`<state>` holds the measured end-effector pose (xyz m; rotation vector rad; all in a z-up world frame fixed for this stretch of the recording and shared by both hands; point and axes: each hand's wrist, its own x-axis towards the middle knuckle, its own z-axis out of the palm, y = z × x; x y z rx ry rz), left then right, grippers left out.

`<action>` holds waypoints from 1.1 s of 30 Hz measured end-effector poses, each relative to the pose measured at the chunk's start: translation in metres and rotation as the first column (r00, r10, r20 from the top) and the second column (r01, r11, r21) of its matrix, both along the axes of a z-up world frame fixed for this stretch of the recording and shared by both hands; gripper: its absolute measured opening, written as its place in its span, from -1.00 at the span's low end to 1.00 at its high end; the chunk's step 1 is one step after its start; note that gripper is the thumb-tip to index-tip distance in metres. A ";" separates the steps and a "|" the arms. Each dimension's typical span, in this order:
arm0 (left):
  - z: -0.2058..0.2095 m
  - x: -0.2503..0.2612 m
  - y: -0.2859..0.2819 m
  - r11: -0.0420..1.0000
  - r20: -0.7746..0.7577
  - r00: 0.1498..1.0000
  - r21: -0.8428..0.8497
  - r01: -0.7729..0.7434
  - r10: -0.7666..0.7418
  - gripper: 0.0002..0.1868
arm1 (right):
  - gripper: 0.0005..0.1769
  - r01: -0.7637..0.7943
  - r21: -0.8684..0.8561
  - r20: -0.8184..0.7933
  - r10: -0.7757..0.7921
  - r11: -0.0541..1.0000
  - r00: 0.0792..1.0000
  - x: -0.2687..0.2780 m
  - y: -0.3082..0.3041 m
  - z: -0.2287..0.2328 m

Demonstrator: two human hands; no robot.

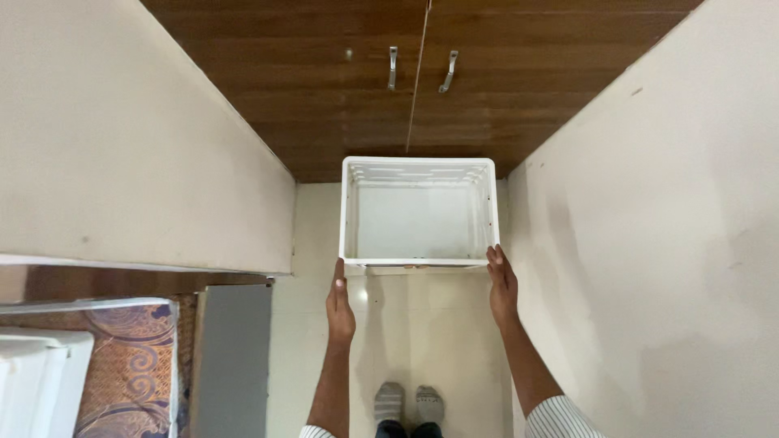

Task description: The person unfolds a white plastic crate on the floor, then picks up a rectangular frame and places it on top of the crate. The person handles the crate and frame by hand without tools.

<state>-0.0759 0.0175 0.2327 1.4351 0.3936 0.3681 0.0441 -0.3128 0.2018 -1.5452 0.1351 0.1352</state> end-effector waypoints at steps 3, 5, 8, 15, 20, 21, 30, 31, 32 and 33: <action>0.036 -0.026 -0.008 0.998 0.002 0.999 -0.041 0.050 -0.050 -0.20 | -0.19 -0.024 0.010 0.089 0.023 1.000 0.996 -0.019 -0.001 0.038; 0.060 -0.043 -0.014 0.997 0.002 0.997 -0.035 0.071 -0.071 -0.17 | -0.17 -0.023 0.015 0.077 0.022 1.000 0.997 -0.033 -0.002 0.062; 0.097 -0.065 -0.025 0.993 0.034 0.996 -0.081 0.081 -0.079 -0.15 | -0.14 -0.024 0.074 0.072 0.018 0.997 0.997 -0.054 -0.002 0.098; 0.168 -0.124 -0.050 0.988 0.087 0.994 -0.128 0.084 -0.073 -0.13 | -0.11 -0.110 0.085 0.127 0.099 0.990 0.987 -0.114 0.009 0.168; 0.213 -0.155 -0.061 0.990 0.123 0.991 -0.126 0.068 -0.052 -0.14 | -0.12 -0.176 0.134 0.169 0.153 0.975 0.974 -0.150 0.022 0.214; 0.221 -0.163 -0.064 0.991 0.125 0.991 -0.119 0.066 -0.051 -0.14 | -0.12 -0.186 0.155 0.183 0.157 0.970 0.971 -0.160 0.021 0.222; 0.273 -0.225 -0.080 0.996 0.149 0.989 -0.093 0.002 0.012 -0.20 | -0.16 -0.233 0.173 0.152 0.208 0.957 0.966 -0.213 0.017 0.280; 0.277 -0.231 -0.081 0.995 0.167 0.986 -0.094 -0.009 0.024 -0.20 | -0.17 -0.241 0.178 0.161 0.213 0.954 0.964 -0.215 0.018 0.283; 0.279 -0.236 -0.082 0.995 0.185 0.982 -0.096 -0.020 0.037 -0.21 | -0.18 -0.249 0.183 0.169 0.219 0.951 0.961 -0.217 0.019 0.286; 0.281 -0.240 -0.082 0.995 0.205 0.978 -0.097 -0.029 0.049 -0.21 | -0.19 -0.256 0.187 0.179 0.223 0.948 0.958 -0.219 0.020 0.288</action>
